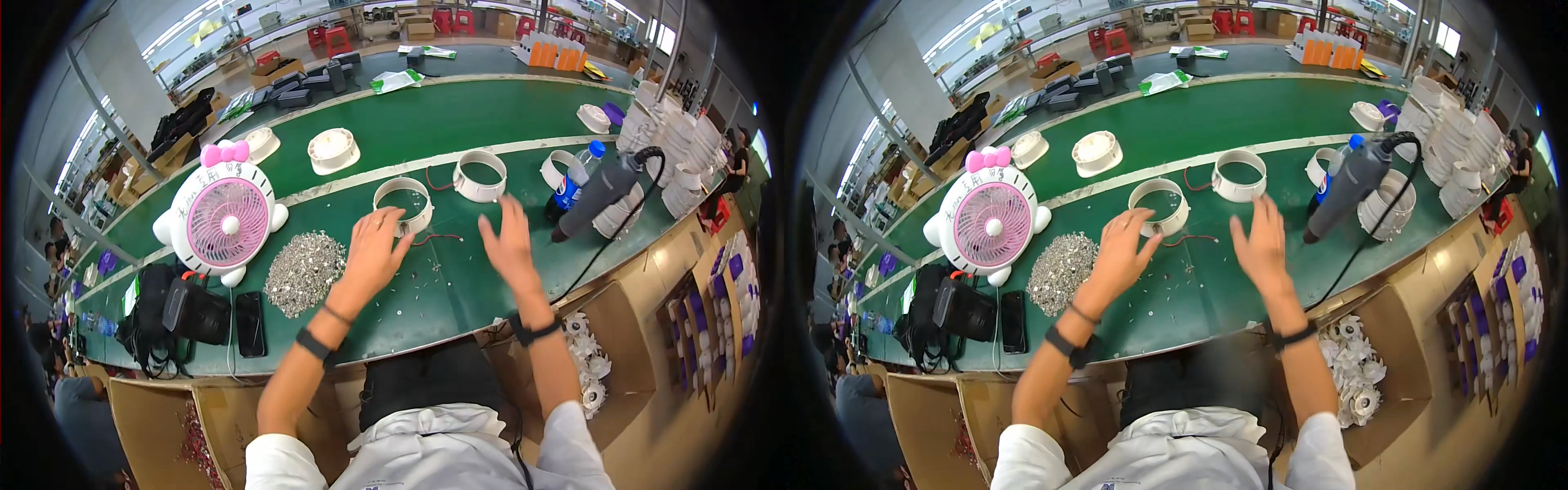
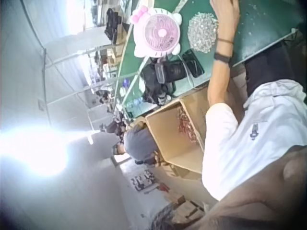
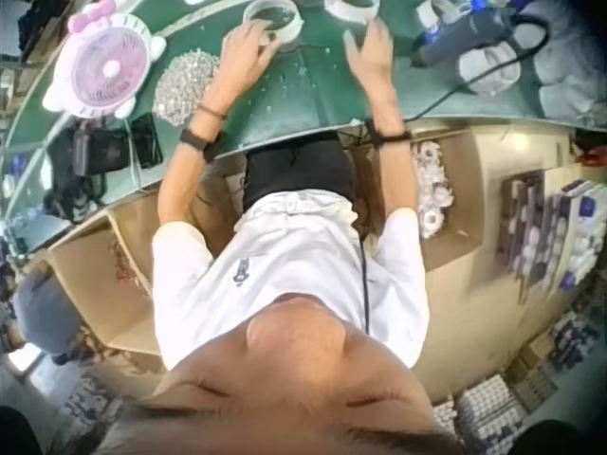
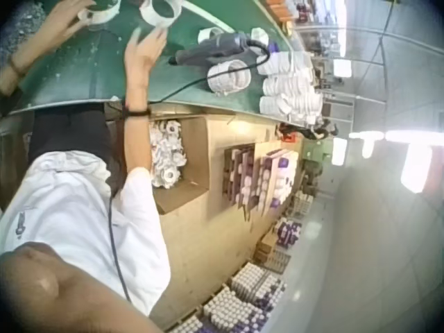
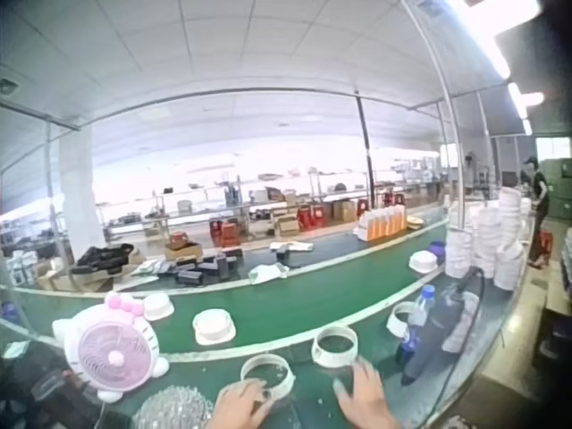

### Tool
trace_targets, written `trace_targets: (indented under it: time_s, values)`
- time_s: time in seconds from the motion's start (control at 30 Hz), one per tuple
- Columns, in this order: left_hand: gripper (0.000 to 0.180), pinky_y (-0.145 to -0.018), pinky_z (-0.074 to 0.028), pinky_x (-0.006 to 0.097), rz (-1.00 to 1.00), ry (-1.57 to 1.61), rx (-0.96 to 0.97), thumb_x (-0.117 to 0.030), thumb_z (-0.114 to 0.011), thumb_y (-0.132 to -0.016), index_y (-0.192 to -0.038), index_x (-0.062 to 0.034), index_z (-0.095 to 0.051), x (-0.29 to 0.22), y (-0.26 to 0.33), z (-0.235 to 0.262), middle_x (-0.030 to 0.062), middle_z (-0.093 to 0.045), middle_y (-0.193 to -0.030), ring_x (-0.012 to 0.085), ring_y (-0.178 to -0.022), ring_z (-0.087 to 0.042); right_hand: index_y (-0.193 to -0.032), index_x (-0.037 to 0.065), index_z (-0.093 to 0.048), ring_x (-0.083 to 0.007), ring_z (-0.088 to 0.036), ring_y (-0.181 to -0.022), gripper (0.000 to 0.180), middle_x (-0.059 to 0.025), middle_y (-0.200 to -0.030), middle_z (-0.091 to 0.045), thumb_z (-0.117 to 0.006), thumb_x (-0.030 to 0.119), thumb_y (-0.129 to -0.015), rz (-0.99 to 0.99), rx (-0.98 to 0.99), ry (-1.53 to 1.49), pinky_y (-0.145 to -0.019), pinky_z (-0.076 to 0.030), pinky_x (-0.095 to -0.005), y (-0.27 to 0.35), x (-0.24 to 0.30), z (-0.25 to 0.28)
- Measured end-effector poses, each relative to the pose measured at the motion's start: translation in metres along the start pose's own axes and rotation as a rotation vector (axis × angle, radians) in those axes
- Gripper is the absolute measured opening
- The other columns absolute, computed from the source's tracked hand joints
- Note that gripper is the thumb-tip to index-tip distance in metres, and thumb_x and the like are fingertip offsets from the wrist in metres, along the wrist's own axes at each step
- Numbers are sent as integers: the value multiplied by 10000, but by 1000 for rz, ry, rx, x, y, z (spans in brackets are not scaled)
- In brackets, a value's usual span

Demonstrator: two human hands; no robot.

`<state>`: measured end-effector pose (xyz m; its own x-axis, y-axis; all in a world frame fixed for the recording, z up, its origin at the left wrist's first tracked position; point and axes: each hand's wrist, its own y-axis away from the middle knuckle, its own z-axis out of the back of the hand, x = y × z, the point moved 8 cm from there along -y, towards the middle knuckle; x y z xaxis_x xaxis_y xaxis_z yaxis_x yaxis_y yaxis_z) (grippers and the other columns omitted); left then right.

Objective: The person assembles small electronic components on a green workbench. They use a handheld rotary tool to work on white and purple plastic rings, handling wires and small metal parts. The person also organizes a pile of small metal components and moves a decorative fan on the table.

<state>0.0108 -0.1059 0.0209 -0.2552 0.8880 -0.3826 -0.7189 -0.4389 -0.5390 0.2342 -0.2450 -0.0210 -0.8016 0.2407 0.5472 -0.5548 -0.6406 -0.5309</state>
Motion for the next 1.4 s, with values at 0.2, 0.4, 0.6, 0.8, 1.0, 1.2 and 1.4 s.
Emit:
trace_targets:
  time_s: [0.2, 0.4, 0.6, 0.8, 1.0, 1.2, 1.4]
  values:
    - [1049, -1260, -223, 578, 250, -105, 124, -453, -759, -937, -1595, 142, -199, -57, 141, 7, 386, -226, -1648, 540, -1555, -206, -1541, -166, -328, -505, -267, -1549, 883, -393, -1609, -329, -556, 526, -1042, 52, 316, 142, -1270, -194, -579, 116, 68, -51]
    - [1207, -1274, -174, 586, 314, -185, 188, -581, -758, -892, -1597, 173, -131, -45, 170, -13, 406, -128, -1667, 552, -1573, -111, -1557, -160, -303, -484, -241, -1568, 823, -376, -1634, -297, -496, 479, -1076, 277, 474, -26, -1283, -203, -546, 106, 127, -115]
    - [1210, -1284, -142, 587, 340, -310, 139, -588, -748, -879, -1591, 182, -143, 10, 152, -15, 409, -131, -1665, 552, -1576, -101, -1555, -122, -345, -466, -288, -1554, 677, -349, -1619, -354, -408, 393, -1120, 349, 580, -337, -1272, -238, -523, 86, 164, -171]
    - [1049, -1286, -159, 578, 296, -477, 53, -474, -717, -929, -1599, 148, -204, 47, 126, -8, 360, -196, -1678, 506, -1585, -159, -1570, -42, -382, -346, -325, -1569, 548, -261, -1641, -389, -451, 274, -1128, 155, 490, -859, -1275, -248, -415, 52, 184, -129]
    - [698, -1277, -206, 561, 16, -276, 262, -372, -589, -1042, -1619, -50, -363, -6, 115, -27, 240, -232, -1716, 443, -1591, -205, -1178, 1, -663, -216, -637, -1220, 201, -150, -1299, -673, -672, 83, -994, -185, 209, -811, -1072, -490, -363, 107, 95, 37]
    - [650, -1280, -224, 539, 0, -527, 280, -281, -606, -1014, -1588, -47, -411, 69, 77, -7, 233, -316, -1682, 402, -1576, -273, -1097, 69, -490, -147, -459, -951, 273, -57, -1109, -503, -694, 27, -921, -396, -388, -643, -902, -417, -302, 162, 2, 132]
    - [707, -1283, -223, 525, -103, -296, 399, -400, -572, -1035, -1591, -4, -388, 8, 77, -15, 206, -316, -1693, 369, -1585, -272, -1508, -23, -372, -294, -483, -1386, 720, -184, -1530, -465, -752, 182, -932, -223, -498, -423, -1198, -356, -457, 109, 0, 150]
